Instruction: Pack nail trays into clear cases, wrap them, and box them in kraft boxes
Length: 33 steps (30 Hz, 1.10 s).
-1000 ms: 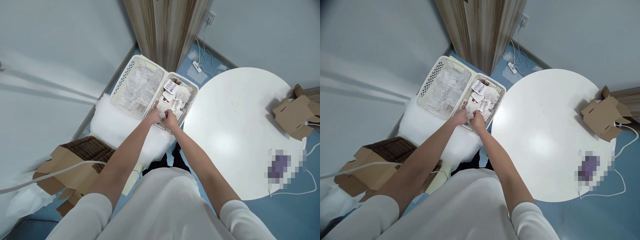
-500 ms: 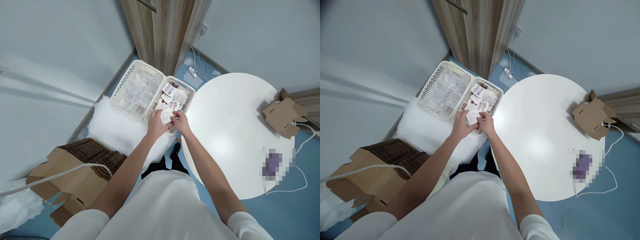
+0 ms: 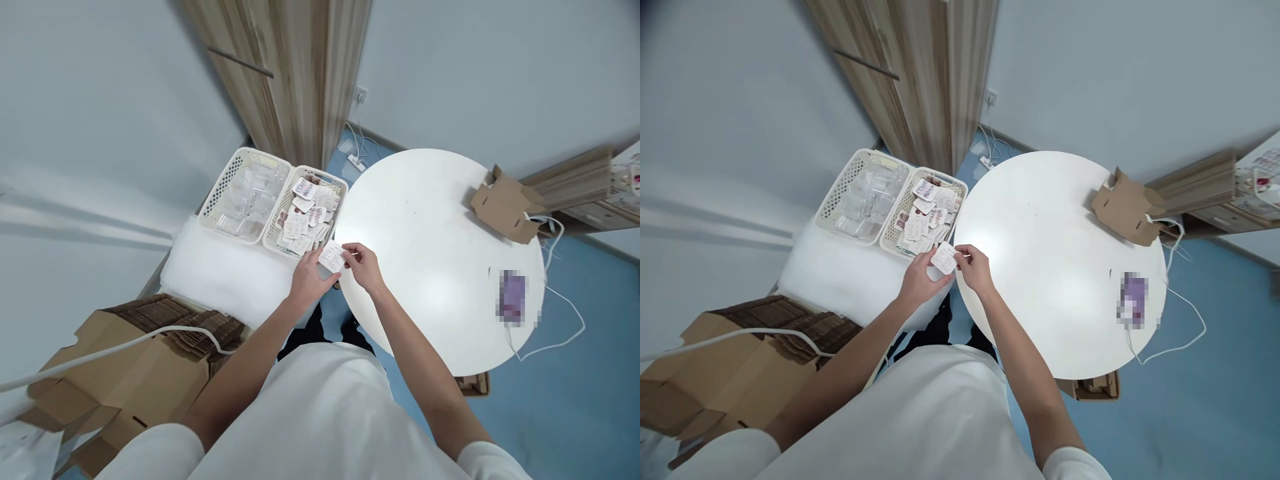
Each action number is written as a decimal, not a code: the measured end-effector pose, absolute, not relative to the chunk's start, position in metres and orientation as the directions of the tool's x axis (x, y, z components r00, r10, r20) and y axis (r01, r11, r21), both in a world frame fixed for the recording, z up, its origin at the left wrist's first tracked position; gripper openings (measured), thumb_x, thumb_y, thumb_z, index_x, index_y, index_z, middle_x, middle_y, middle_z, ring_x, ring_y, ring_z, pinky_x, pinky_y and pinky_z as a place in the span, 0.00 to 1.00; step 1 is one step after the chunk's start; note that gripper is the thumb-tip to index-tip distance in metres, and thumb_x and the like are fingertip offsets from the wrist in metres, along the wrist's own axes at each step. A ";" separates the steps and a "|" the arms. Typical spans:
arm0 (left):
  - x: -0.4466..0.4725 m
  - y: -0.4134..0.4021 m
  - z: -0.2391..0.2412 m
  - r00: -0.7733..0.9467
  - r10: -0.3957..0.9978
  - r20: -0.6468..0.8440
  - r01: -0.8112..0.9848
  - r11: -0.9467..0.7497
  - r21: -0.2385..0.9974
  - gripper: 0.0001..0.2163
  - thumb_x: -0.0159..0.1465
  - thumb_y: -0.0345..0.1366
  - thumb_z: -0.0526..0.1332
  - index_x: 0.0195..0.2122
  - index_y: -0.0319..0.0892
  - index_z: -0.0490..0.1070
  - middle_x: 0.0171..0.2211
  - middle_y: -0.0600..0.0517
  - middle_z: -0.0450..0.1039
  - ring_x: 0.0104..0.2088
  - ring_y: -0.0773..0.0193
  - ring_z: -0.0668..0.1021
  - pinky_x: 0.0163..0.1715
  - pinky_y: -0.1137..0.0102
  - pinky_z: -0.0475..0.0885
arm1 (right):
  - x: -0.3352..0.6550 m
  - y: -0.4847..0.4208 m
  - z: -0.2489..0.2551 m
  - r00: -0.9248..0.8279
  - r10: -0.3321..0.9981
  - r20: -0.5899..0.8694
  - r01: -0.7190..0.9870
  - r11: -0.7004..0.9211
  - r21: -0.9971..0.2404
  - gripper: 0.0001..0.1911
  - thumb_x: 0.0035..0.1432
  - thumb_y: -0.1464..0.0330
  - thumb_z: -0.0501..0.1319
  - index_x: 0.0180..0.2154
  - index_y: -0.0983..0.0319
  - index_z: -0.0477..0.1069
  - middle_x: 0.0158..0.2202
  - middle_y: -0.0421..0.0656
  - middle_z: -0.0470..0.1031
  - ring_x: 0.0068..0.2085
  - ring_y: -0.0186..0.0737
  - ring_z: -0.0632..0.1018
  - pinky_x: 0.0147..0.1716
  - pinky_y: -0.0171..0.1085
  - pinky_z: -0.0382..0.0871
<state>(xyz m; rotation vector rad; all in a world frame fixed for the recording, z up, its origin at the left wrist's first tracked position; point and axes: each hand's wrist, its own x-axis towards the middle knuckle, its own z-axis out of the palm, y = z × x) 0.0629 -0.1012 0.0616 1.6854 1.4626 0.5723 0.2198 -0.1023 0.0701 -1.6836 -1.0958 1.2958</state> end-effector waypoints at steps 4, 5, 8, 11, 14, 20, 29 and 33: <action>0.098 -0.127 0.072 0.449 0.822 -0.350 0.252 0.259 0.932 0.26 0.51 0.46 0.61 0.51 0.42 0.63 0.43 0.46 0.69 0.41 0.58 0.72 0.42 0.63 0.66 | 0.267 -0.149 0.087 0.114 0.948 -0.298 0.094 -0.308 -0.947 0.18 0.55 0.56 0.51 0.44 0.58 0.67 0.43 0.44 0.70 0.39 0.36 0.72 0.38 0.37 0.69; 0.108 -0.134 0.073 0.526 0.751 -0.399 0.156 0.377 0.913 0.24 0.53 0.47 0.58 0.49 0.41 0.65 0.43 0.45 0.70 0.41 0.58 0.73 0.41 0.63 0.67 | 0.280 -0.161 0.090 0.128 0.949 -0.288 0.070 -0.299 -0.952 0.19 0.56 0.55 0.49 0.45 0.57 0.67 0.46 0.44 0.69 0.43 0.37 0.71 0.40 0.38 0.68; 0.144 -0.159 0.078 0.699 0.544 -0.465 -0.024 0.667 0.745 0.23 0.56 0.50 0.50 0.44 0.39 0.68 0.42 0.42 0.71 0.39 0.59 0.74 0.39 0.64 0.67 | 0.316 -0.197 0.095 0.176 0.944 -0.278 -0.012 -0.281 -0.960 0.21 0.57 0.54 0.48 0.45 0.57 0.67 0.50 0.45 0.67 0.48 0.40 0.69 0.43 0.39 0.66; 0.181 -0.187 0.084 0.784 0.425 -0.453 -0.083 0.795 0.601 0.25 0.56 0.52 0.47 0.42 0.38 0.69 0.44 0.40 0.70 0.40 0.57 0.74 0.39 0.62 0.67 | 0.347 -0.229 0.097 0.179 0.943 -0.281 -0.061 -0.275 -0.960 0.19 0.51 0.55 0.56 0.42 0.59 0.69 0.43 0.44 0.72 0.42 0.39 0.72 0.41 0.39 0.66; 0.217 -0.212 0.090 0.810 0.342 -0.476 -0.030 0.835 0.549 0.28 0.56 0.55 0.44 0.43 0.37 0.68 0.47 0.38 0.68 0.44 0.53 0.72 0.41 0.60 0.67 | 0.375 -0.256 0.099 0.203 0.931 -0.302 -0.106 -0.286 -0.952 0.17 0.48 0.56 0.59 0.35 0.61 0.70 0.32 0.42 0.74 0.33 0.36 0.73 0.35 0.38 0.68; 0.268 -0.244 0.085 0.741 0.357 -0.569 0.052 0.813 0.579 0.30 0.57 0.58 0.42 0.45 0.40 0.67 0.50 0.41 0.66 0.49 0.53 0.71 0.41 0.62 0.66 | 0.431 -0.300 0.093 0.292 0.910 -0.293 -0.138 -0.263 -0.955 0.17 0.46 0.57 0.61 0.35 0.62 0.71 0.33 0.43 0.75 0.33 0.37 0.73 0.36 0.39 0.68; 0.280 -0.264 0.071 0.595 0.611 -0.523 0.317 0.419 0.851 0.11 0.53 0.44 0.59 0.33 0.42 0.71 0.29 0.51 0.72 0.32 0.66 0.74 0.37 0.68 0.66 | 0.459 -0.342 0.070 0.293 0.884 -0.364 -0.139 -0.337 -0.931 0.20 0.45 0.57 0.61 0.39 0.61 0.71 0.30 0.42 0.73 0.32 0.37 0.72 0.33 0.38 0.68; 0.279 -0.268 0.071 0.615 0.631 -0.472 0.314 0.353 0.881 0.10 0.53 0.43 0.59 0.29 0.42 0.70 0.24 0.53 0.71 0.28 0.66 0.73 0.35 0.68 0.67 | 0.453 -0.342 0.066 0.372 0.857 -0.358 -0.128 -0.334 -0.934 0.23 0.44 0.56 0.62 0.41 0.61 0.69 0.23 0.37 0.66 0.26 0.34 0.70 0.29 0.36 0.66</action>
